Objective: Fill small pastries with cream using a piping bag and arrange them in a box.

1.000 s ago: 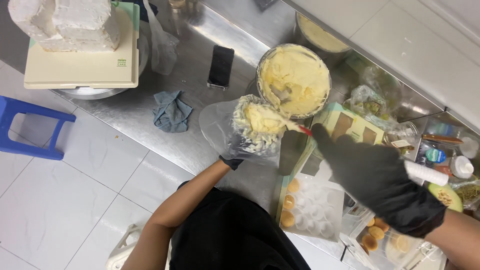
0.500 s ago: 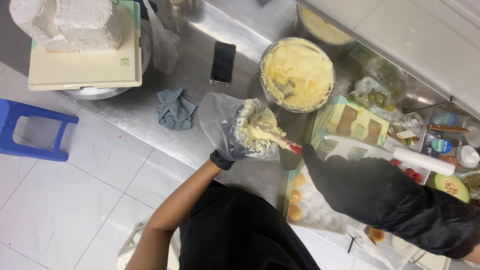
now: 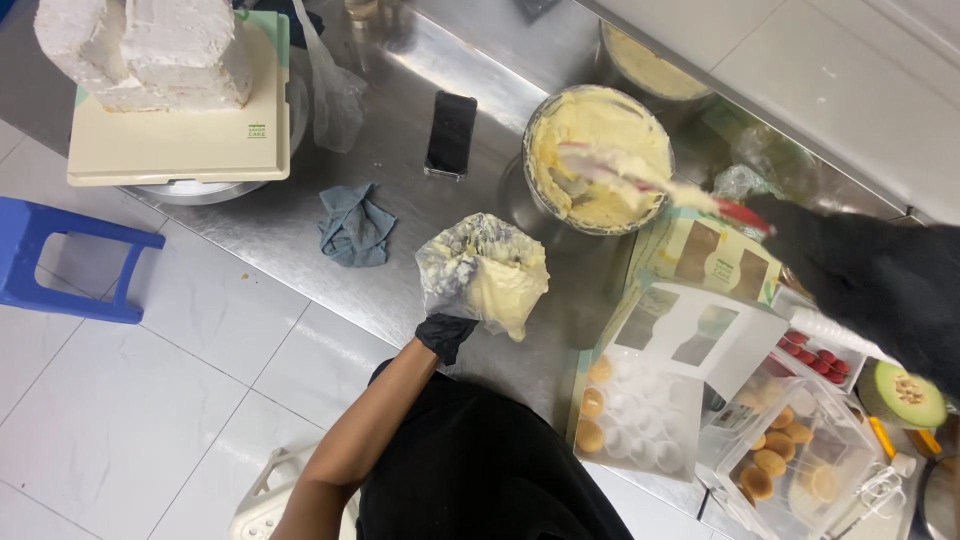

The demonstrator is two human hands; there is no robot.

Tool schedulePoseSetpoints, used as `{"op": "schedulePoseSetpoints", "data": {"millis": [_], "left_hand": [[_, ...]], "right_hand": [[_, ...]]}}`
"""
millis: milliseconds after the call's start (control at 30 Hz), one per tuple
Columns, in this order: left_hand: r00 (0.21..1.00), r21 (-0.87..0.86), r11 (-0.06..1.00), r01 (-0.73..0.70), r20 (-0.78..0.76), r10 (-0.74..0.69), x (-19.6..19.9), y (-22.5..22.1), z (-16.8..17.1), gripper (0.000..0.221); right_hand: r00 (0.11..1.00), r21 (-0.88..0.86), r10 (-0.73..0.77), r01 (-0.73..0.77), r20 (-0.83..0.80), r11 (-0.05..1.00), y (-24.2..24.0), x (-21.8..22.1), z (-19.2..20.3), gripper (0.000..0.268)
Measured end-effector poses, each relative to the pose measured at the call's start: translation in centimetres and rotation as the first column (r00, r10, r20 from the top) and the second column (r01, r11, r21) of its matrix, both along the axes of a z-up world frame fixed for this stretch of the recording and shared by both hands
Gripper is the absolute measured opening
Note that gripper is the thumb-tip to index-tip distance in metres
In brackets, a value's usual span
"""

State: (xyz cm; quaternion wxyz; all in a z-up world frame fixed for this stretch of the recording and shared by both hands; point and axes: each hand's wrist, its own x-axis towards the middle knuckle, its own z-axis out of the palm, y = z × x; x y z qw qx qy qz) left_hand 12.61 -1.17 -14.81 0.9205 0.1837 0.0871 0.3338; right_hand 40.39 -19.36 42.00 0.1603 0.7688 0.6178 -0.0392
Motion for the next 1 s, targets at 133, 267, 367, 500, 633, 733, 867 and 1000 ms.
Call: {"op": "schedulePoseSetpoints", "data": {"millis": [133, 267, 367, 500, 633, 733, 867, 1000], "left_hand": [[1.0, -0.143, 0.989, 0.024, 0.019, -0.022, -1.2, -0.1, 2.2, 0.068], [0.993, 0.071, 0.99, 0.118, 0.003, -0.118, -2.5, 0.1, 1.3, 0.075], [0.989, 0.019, 0.997, 0.074, 0.13, -0.076, -4.6, 0.5, 1.8, 0.077], [0.978, 0.505, 0.861, 0.066, -0.202, 0.044, -7.4, 1.1, -3.6, 0.075], [0.991, 0.068, 0.992, -0.109, -0.068, 0.113, -10.2, 0.8, -1.2, 0.084], [0.984, -0.204, 0.963, -0.174, -0.008, 0.176, -11.3, -0.2, -1.0, 0.088], [0.982, -0.244, 0.952, -0.184, -0.007, 0.188, -11.4, -0.4, -1.2, 0.088], [0.987, -0.118, 0.981, -0.154, -0.057, 0.149, -10.9, -0.2, -0.7, 0.084]], "right_hand": [[0.995, -0.02, 0.042, -0.041, 0.087, 0.999, 5.1, -1.3, -8.7, 0.03], [0.99, 0.063, 0.072, -0.08, 0.118, 0.995, 8.1, 3.5, -21.4, 0.023], [0.993, 0.15, 0.081, -0.093, 0.084, 0.984, 9.3, 10.3, -34.3, 0.024], [0.966, 0.292, 0.248, -0.219, -0.067, 0.931, 12.0, 8.3, -36.5, 0.025], [0.39, -0.068, -0.403, 0.643, -0.828, 0.763, 15.1, 3.1, -33.1, 0.024], [0.359, -0.099, -0.444, 0.676, -0.821, 0.73, 15.0, 2.6, -33.7, 0.028], [0.183, -0.113, -0.374, 0.756, -0.909, 0.644, 14.8, 2.3, -33.4, 0.03], [0.249, -0.015, -0.293, 0.738, -0.923, 0.675, 13.9, 2.2, -33.5, 0.028]]}}
